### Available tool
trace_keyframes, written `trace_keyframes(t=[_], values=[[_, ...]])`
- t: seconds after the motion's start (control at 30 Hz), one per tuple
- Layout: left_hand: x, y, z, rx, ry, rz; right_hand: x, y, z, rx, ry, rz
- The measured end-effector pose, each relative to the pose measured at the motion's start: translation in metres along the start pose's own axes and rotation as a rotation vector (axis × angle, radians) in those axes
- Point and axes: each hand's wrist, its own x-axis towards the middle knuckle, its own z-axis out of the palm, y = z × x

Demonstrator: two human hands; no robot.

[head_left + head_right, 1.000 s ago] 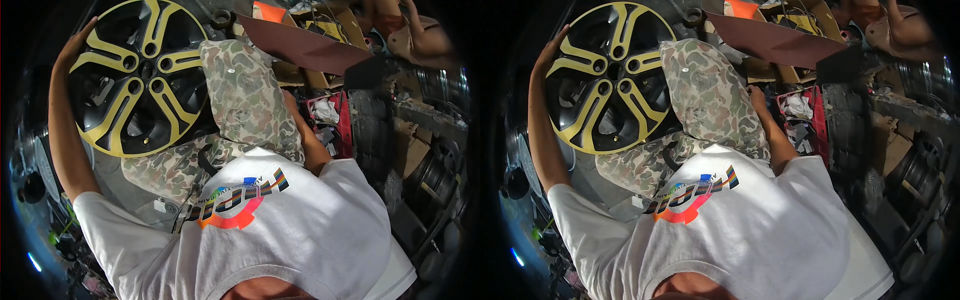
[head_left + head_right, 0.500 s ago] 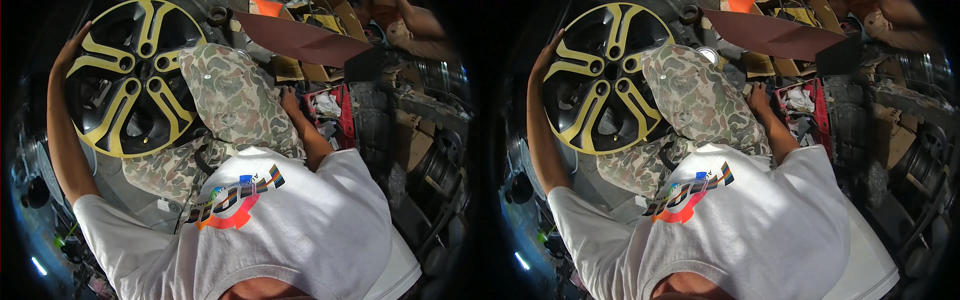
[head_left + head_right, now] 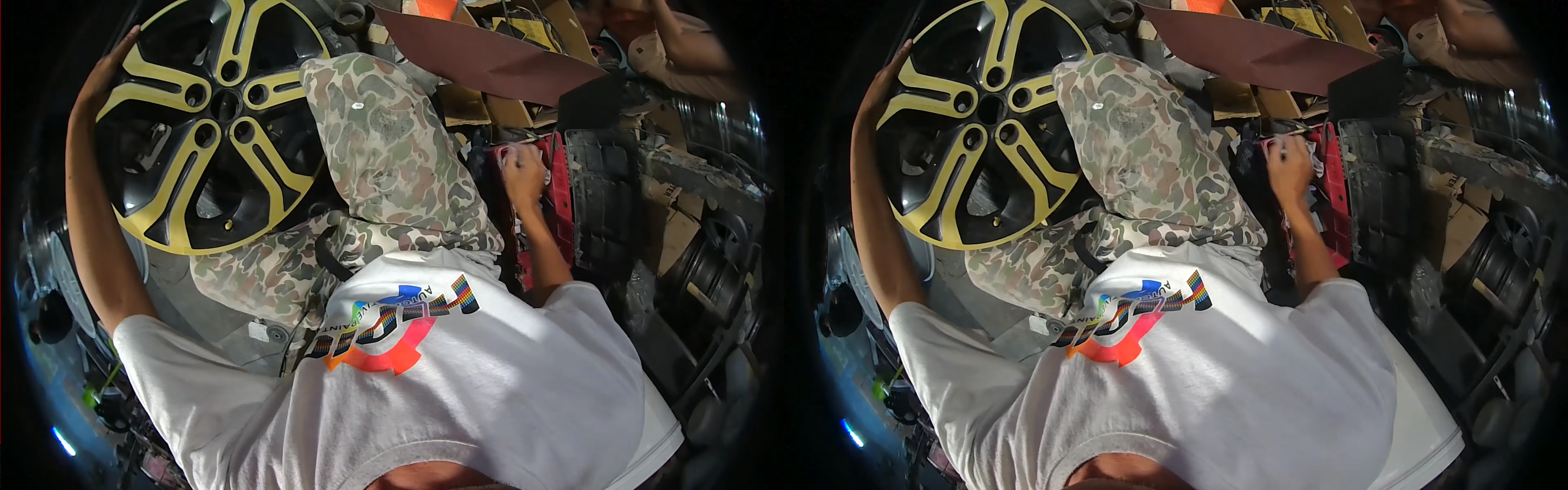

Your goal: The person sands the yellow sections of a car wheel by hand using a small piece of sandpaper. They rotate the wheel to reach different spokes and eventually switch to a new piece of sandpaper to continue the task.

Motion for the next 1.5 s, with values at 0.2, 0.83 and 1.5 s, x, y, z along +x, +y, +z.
trace_keyframes(t=[0.2,0.83,1.5], values=[[0.002,-0.011,-0.006,0.059,-0.012,0.044,-0.024,0.077,-0.030,-0.430,-0.367,0.171],[-0.001,-0.023,-0.014,0.008,-0.036,0.056,0.054,0.036,-0.051,0.664,-0.202,0.388],[-0.003,-0.020,-0.011,-0.034,-0.011,0.018,0.049,0.023,-0.058,0.813,-0.225,0.453]])
